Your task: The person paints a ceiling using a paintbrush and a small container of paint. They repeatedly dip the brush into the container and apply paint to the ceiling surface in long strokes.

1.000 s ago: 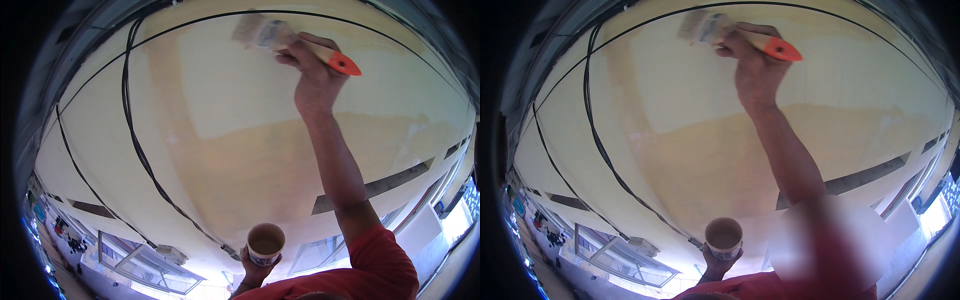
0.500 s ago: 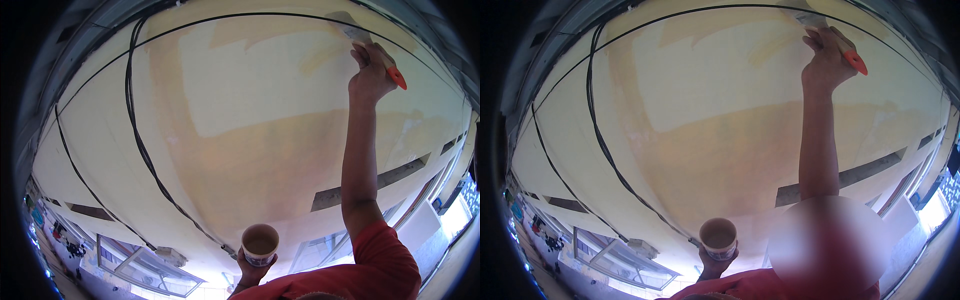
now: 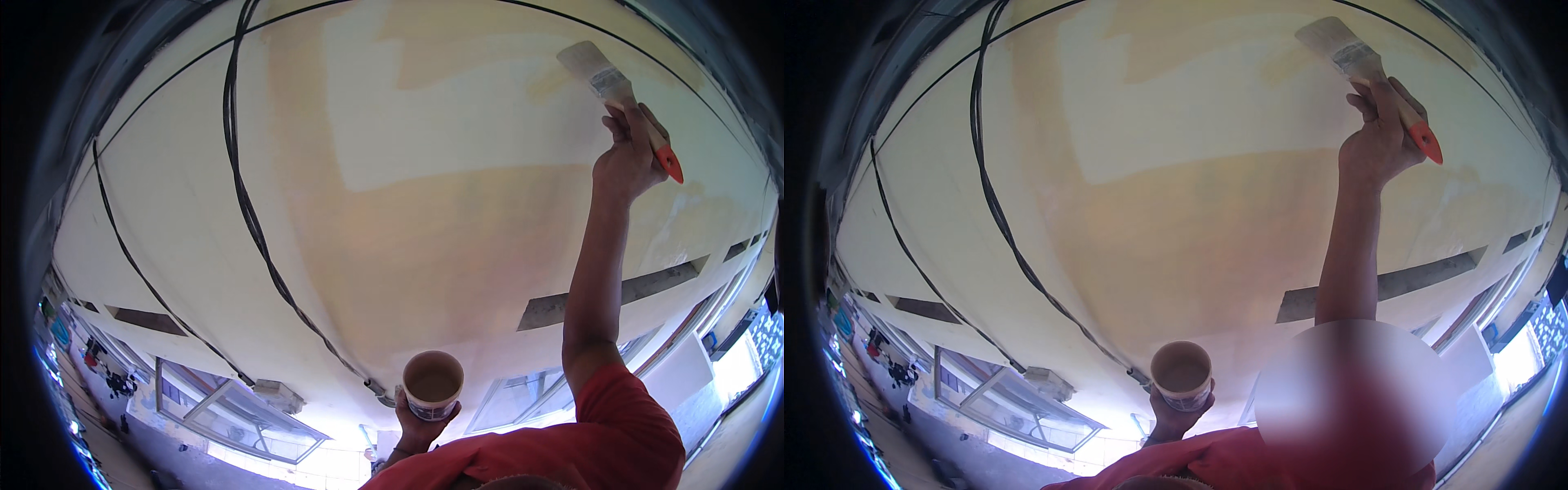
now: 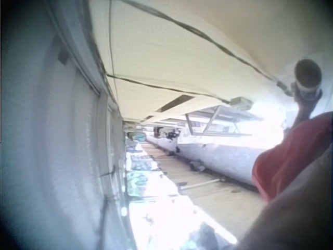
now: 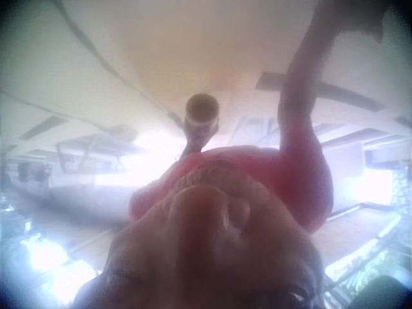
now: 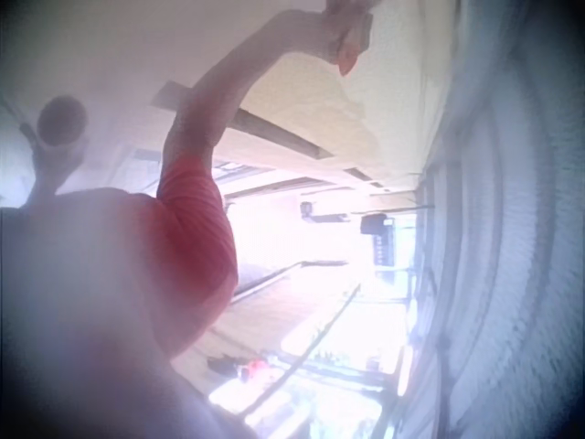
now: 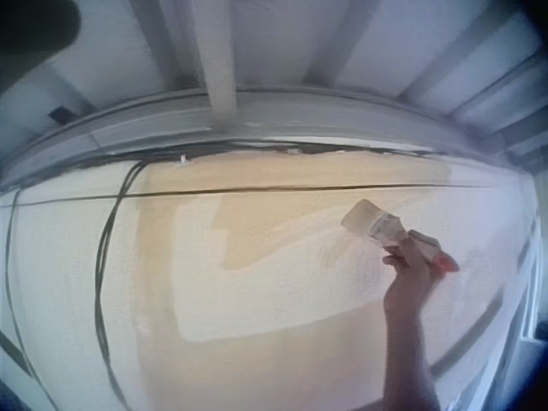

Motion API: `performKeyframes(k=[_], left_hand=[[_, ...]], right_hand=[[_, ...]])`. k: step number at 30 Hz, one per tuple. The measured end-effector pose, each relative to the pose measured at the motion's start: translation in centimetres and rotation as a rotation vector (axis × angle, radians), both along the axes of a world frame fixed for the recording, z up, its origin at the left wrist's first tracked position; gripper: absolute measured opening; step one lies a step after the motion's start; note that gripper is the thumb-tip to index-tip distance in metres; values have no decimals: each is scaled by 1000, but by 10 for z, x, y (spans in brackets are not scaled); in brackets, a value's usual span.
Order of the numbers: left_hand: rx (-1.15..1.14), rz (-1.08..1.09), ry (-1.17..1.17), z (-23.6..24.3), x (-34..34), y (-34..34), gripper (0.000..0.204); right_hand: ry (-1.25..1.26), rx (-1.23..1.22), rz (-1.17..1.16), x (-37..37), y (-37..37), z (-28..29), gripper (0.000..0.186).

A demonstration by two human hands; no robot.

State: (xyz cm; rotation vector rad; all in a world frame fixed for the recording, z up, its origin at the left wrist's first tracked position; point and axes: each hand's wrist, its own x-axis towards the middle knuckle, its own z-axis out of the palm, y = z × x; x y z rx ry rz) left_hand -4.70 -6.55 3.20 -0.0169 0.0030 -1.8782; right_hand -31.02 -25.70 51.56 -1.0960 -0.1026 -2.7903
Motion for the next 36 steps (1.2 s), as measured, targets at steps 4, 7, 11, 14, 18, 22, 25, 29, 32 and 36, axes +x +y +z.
performKeyframes(k=[4, 7, 11, 14, 18, 22, 25, 29, 32, 36], left_hand=[[-5, -14, 65, 3, 0, -3, 83], [6, 1, 58, 5, 2, -2, 81], [56, 58, -10, 14, 4, -2, 78], [42, 80, -42, 22, 2, 0, 77], [26, 77, -27, 18, 7, -2, 77], [10, 60, 32, 14, 9, -3, 77], [-11, 32, 15, 0, 11, -9, 74], [-9, 23, 8, 5, 8, -9, 74], [6, 18, 65, 3, 8, -6, 72], [66, 105, -150, 9, 10, -5, 69]], right_hand=[[147, -9, 144, 61, 18, -14, 23], [618, 133, 301, 134, 42, -21, 18], [473, -11, 275, 131, 32, 16, 22], [203, -103, 145, 117, 23, 44, 22], [295, -54, 254, 172, 35, 43, 25], [546, 16, 360, 203, 50, 44, 23], [363, -102, 301, 173, 33, 58, 22], [243, -192, 205, 162, 18, 65, 23], [445, -84, 309, 217, 39, 60, 24], [537, -37, 291, 219, 41, 69, 25]])
